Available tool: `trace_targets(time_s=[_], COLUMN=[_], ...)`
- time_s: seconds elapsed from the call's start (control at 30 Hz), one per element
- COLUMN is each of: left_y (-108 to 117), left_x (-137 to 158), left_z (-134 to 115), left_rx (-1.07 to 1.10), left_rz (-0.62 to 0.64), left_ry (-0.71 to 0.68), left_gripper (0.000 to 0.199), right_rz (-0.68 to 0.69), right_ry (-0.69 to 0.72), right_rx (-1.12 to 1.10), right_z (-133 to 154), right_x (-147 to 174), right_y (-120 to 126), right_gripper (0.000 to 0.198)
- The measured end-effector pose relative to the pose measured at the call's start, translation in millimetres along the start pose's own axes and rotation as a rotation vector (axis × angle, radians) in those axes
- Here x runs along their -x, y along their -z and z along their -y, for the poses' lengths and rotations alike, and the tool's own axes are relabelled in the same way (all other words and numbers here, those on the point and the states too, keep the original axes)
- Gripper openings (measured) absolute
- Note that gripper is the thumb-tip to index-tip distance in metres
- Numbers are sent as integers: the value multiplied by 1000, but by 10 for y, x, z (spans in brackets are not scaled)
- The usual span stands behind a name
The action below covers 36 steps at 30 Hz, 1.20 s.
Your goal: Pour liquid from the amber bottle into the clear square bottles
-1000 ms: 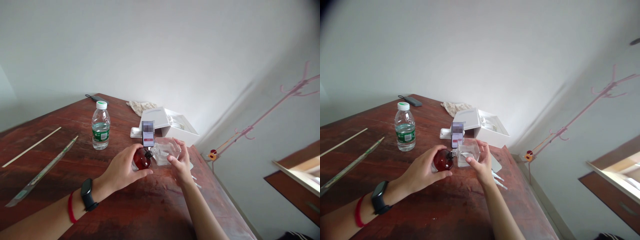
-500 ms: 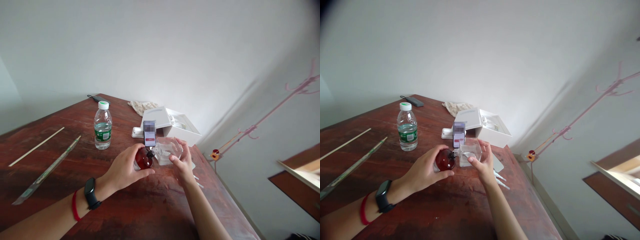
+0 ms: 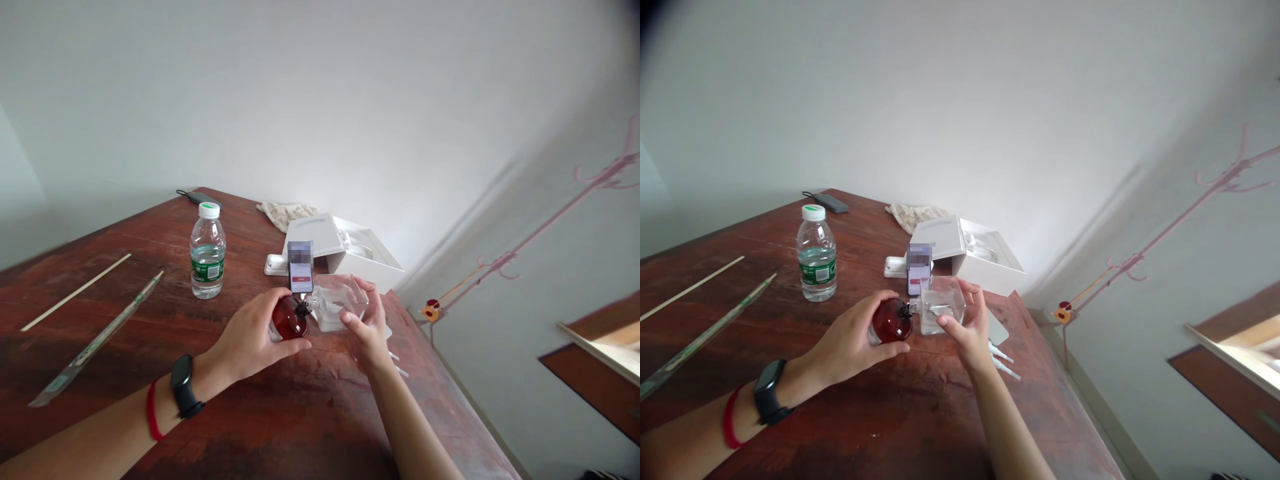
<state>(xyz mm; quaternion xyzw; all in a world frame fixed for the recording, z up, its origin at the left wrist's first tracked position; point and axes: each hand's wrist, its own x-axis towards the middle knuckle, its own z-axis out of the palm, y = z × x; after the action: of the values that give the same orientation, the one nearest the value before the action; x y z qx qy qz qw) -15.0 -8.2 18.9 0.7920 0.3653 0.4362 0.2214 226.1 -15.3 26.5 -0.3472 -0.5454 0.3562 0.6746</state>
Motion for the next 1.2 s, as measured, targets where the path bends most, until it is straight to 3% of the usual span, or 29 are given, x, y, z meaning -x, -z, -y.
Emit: trace_targets(time_s=[1.2], left_y=[-10], left_x=[-12], left_z=[25], left_rx=[15], left_rz=[27], left_ry=[-5], left_gripper=[71], right_rz=[47], right_ry=[78], right_rx=[37], right_z=[-15], right_x=[11], right_y=[28], right_gripper=[64])
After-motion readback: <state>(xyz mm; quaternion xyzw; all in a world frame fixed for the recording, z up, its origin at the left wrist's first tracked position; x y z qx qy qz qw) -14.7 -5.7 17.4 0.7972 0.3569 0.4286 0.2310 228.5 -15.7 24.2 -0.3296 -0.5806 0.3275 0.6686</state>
